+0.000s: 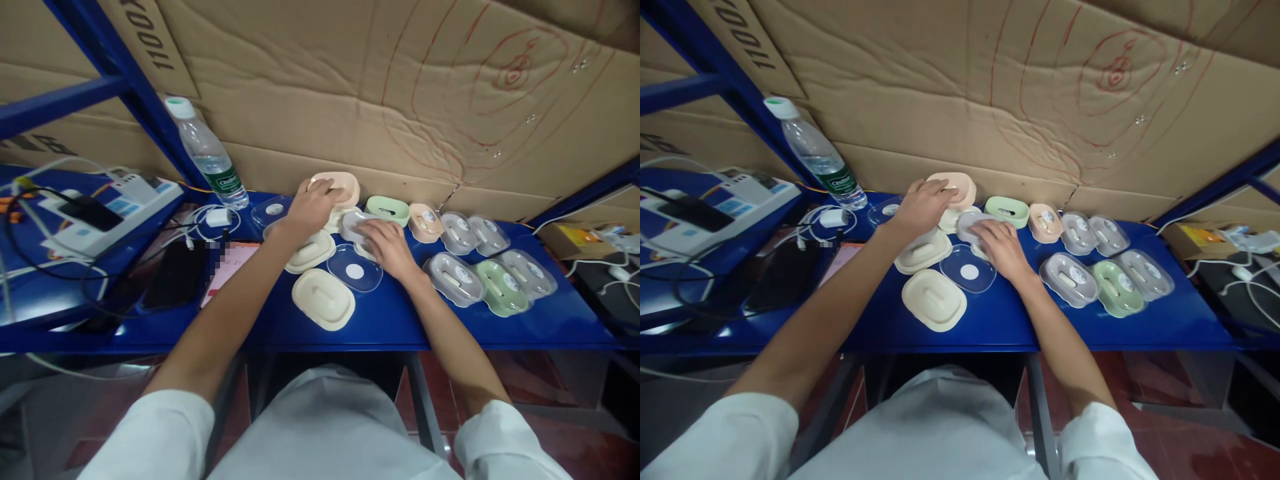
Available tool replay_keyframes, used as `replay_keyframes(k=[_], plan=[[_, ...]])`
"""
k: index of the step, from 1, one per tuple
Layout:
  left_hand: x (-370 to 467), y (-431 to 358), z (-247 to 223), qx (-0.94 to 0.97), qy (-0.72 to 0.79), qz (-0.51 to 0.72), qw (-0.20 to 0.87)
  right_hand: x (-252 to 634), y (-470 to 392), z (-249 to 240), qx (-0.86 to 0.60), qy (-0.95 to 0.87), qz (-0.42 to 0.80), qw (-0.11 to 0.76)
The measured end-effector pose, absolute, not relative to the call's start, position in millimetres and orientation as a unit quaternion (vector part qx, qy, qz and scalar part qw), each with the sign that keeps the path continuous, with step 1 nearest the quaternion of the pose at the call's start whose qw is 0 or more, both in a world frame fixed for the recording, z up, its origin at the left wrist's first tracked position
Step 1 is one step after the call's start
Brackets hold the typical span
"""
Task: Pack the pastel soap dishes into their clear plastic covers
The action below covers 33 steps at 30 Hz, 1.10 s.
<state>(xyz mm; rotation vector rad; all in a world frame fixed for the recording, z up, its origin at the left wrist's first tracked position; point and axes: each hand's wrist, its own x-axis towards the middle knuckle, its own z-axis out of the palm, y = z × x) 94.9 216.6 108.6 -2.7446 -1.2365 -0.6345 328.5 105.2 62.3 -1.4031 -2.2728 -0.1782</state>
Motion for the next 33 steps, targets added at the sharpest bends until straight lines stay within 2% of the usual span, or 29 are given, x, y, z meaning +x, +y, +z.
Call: replay_keyframes(k=[5,10,12,16,18,23,28,31,33], plan=[[65.5,145.8,97.8,-0.908,-0.387,-0.157,0.033,373.1,108.1,68.5,-0.671,-0.684,-0.119,0.260],[40.5,48.9,75.4,-0.937,-0.327,-0.126,-0.003,401.1,110.7,55.5,-0.795,-0.575,-0.107,0.157],[34.0,35.4,64.0,-0.935,-0.333,-0.125,0.001,399.4,108.9,54.1,-0.784,-0.594,-0.095,0.149],[31.5,52.5,44.9,-0.919,-0.371,-0.133,0.027,383.1,102.4,59.1,-0.697,-0.679,-0.002,0.231],[35.7,69.0,39.1,-0.906,-0.395,-0.143,0.050,372.8,99.9,60.6,-0.658,-0.710,0.059,0.244],[50.9,92.3,37.5,-0.890,-0.424,-0.154,0.070,354.3,92.1,61.2,-0.622,-0.738,0.130,0.226],[43.1,84.2,50.3,-0.912,-0.366,-0.176,0.058,345.7,74.9,65.6,-0.597,-0.754,0.237,0.138],[25.4,73.0,57.1,-0.907,-0.387,-0.159,0.050,342.9,69.5,65.1,-0.574,-0.779,0.228,0.107],[14.5,67.0,58.1,-0.890,-0.432,-0.140,0.048,342.0,69.6,63.5,-0.566,-0.793,0.193,0.116]])
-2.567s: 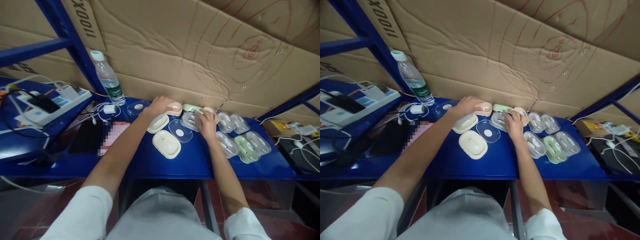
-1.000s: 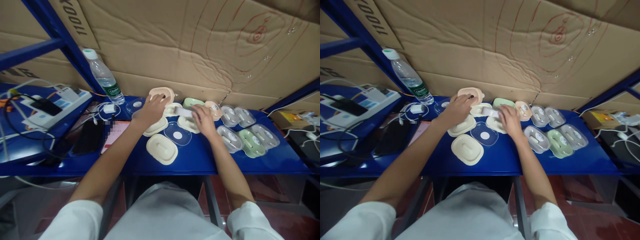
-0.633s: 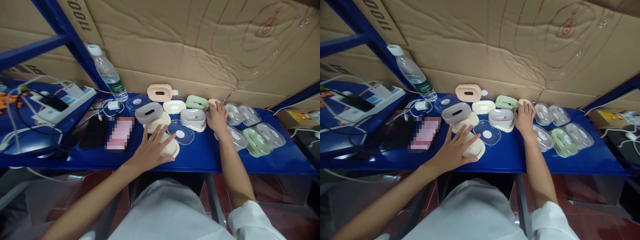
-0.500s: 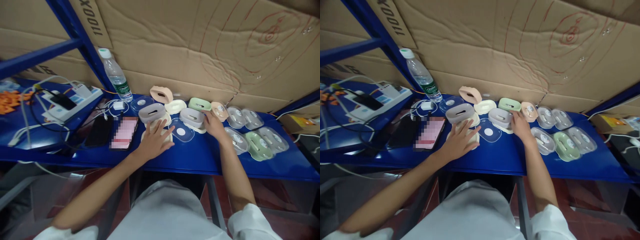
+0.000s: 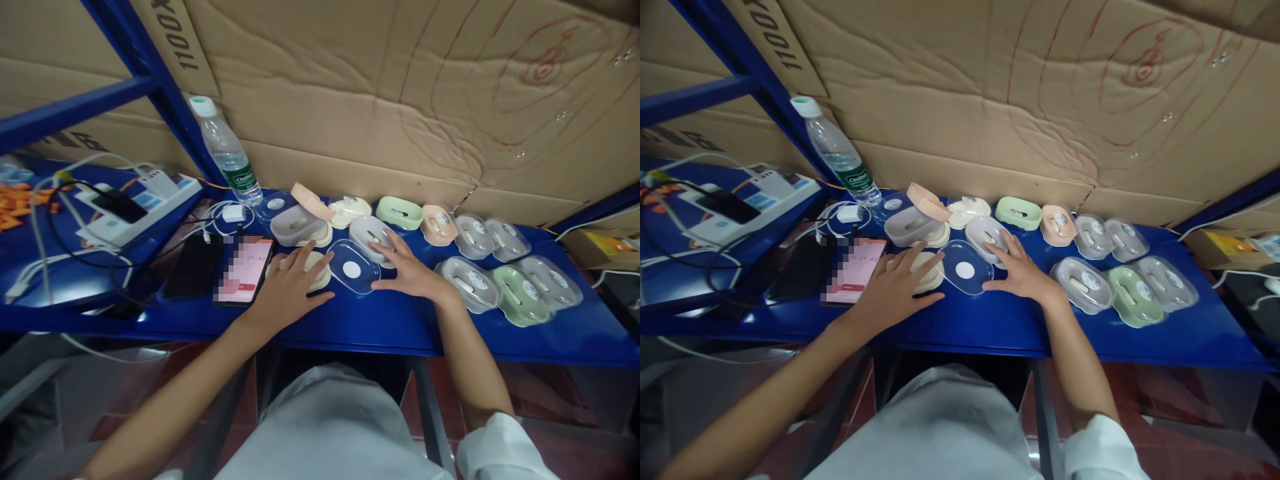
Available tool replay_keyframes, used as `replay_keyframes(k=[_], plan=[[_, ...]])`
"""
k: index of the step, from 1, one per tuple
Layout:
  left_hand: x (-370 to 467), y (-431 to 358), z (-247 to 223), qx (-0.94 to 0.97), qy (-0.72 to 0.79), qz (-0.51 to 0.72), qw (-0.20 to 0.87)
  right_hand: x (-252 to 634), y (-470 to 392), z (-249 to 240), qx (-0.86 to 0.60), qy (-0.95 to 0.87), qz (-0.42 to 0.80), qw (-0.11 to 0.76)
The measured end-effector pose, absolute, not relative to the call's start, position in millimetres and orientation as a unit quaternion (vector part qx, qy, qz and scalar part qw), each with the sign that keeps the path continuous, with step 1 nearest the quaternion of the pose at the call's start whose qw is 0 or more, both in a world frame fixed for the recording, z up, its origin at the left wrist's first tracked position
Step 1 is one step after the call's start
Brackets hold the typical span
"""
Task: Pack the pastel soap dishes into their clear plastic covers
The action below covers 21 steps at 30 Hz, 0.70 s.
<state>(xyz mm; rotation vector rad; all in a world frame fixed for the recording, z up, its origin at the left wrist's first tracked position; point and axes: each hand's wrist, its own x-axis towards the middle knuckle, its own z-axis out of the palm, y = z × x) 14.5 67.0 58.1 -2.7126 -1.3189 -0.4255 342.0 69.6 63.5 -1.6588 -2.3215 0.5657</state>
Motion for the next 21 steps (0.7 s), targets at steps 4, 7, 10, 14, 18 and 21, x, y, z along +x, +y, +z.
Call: replay_keyframes(k=[4,7,10,14,18,21], plan=[[9.4,62.4,53.1,-0.880,-0.459,-0.113,0.038,337.7,73.7,60.6,-0.583,-0.789,0.115,0.156],[20.4,62.8,48.6,-0.898,-0.427,-0.103,0.029,330.1,75.6,59.9,-0.592,-0.782,0.096,0.170],[33.6,64.1,47.2,-0.907,-0.411,-0.086,0.039,323.4,75.9,59.6,-0.599,-0.776,0.099,0.173],[41.9,68.2,53.7,-0.911,-0.398,-0.094,0.055,323.7,75.8,59.1,-0.616,-0.765,0.105,0.155],[40.0,69.2,66.6,-0.904,-0.408,-0.112,0.065,331.5,78.9,61.2,-0.594,-0.777,0.097,0.184],[32.2,63.6,72.7,-0.892,-0.425,-0.138,0.067,337.5,82.0,62.2,-0.577,-0.782,0.113,0.207]])
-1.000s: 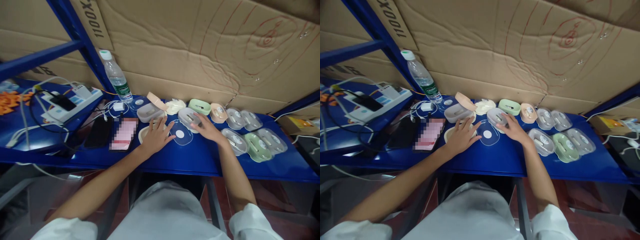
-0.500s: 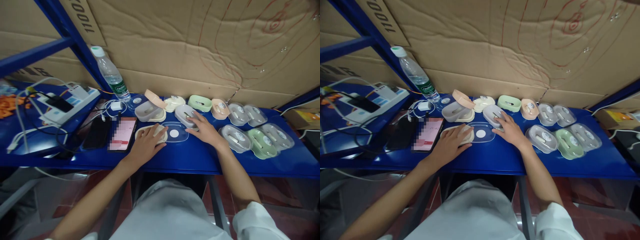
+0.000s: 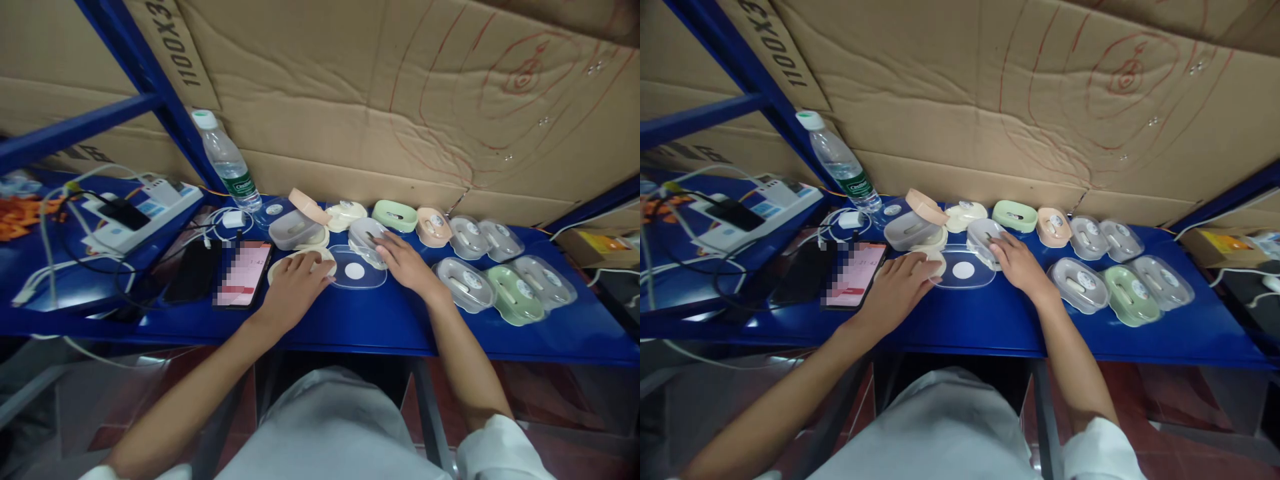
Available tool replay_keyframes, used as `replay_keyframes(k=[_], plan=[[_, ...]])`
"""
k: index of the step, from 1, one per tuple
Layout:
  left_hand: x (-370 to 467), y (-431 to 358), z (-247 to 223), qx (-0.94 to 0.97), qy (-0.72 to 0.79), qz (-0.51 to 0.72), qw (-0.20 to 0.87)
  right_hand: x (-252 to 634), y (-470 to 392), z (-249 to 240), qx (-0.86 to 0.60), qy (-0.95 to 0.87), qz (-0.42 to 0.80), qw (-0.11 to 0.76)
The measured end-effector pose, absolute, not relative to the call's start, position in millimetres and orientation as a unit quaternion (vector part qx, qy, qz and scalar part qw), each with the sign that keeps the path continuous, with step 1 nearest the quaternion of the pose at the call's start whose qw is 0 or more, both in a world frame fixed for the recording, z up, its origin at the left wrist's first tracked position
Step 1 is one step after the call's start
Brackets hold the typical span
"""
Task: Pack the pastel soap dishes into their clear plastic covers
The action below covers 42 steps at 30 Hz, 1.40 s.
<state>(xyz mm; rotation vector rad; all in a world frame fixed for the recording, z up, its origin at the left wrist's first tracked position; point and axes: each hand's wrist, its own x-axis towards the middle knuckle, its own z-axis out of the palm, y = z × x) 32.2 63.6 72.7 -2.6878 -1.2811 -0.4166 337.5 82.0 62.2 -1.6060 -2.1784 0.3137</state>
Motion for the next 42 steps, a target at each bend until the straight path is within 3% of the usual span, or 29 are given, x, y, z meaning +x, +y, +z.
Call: replay_keyframes(k=[8,16,21,28,33,37,42], plan=[[21.1,118.3,111.3,-0.836,-0.471,-0.271,0.079,331.6,79.0,55.0,-0.615,-0.769,0.088,0.150],[45.6,215.8,120.7,-0.894,-0.401,-0.186,0.078,338.1,87.8,56.5,-0.555,-0.809,0.098,0.168],[41.9,211.4,108.8,-0.892,-0.397,-0.207,0.055,332.1,87.6,51.4,-0.469,-0.854,0.114,0.194],[47.4,150.8,79.9,-0.891,-0.349,-0.287,0.037,320.6,86.0,56.1,-0.494,-0.844,0.028,0.207],[67.7,125.1,59.4,-0.944,-0.250,-0.212,0.020,355.1,99.6,61.1,-0.640,-0.730,-0.069,0.229],[67.6,129.7,50.2,-0.942,-0.277,-0.187,0.022,373.6,114.0,51.9,-0.816,-0.534,-0.132,0.177],[60.0,135.8,48.3,-0.935,-0.292,-0.200,0.011,378.7,117.1,44.4,-0.841,-0.506,-0.135,0.138]])
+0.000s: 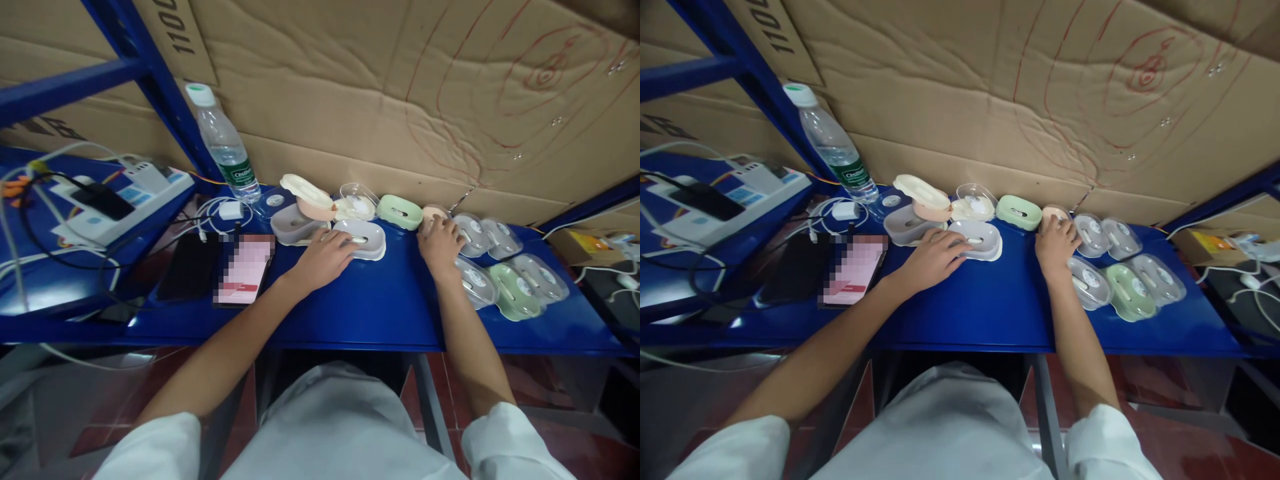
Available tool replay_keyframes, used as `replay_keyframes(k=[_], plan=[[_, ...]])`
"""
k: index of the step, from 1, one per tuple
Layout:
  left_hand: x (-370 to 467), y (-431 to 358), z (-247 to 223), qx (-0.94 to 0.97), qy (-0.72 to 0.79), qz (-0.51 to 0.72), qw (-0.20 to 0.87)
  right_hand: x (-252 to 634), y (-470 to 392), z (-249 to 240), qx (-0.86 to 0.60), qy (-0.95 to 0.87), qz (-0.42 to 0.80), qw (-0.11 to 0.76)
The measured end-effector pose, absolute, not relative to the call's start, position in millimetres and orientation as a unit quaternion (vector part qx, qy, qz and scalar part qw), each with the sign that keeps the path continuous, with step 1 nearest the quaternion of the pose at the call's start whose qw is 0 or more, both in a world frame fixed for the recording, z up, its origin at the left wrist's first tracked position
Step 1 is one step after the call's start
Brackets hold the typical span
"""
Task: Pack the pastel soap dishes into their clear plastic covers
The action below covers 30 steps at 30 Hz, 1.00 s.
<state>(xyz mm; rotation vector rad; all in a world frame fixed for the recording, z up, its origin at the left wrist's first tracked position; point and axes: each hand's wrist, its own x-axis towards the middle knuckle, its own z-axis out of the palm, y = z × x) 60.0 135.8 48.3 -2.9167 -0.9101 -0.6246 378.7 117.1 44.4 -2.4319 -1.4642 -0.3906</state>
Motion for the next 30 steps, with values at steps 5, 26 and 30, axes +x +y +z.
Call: replay_keyframes(k=[5,26,30], plan=[[63.9,136.6,46.5,-0.933,-0.294,-0.207,-0.021,389.9,111.9,51.4,-0.832,-0.501,-0.098,0.218],[75.4,127.3,49.8,-0.890,-0.317,-0.305,-0.118,295.9,80.7,60.8,-0.523,-0.693,-0.063,0.493],[74.3,128.1,50.1,-0.892,-0.307,-0.306,-0.128,303.8,80.1,64.7,-0.514,-0.652,-0.049,0.556]])
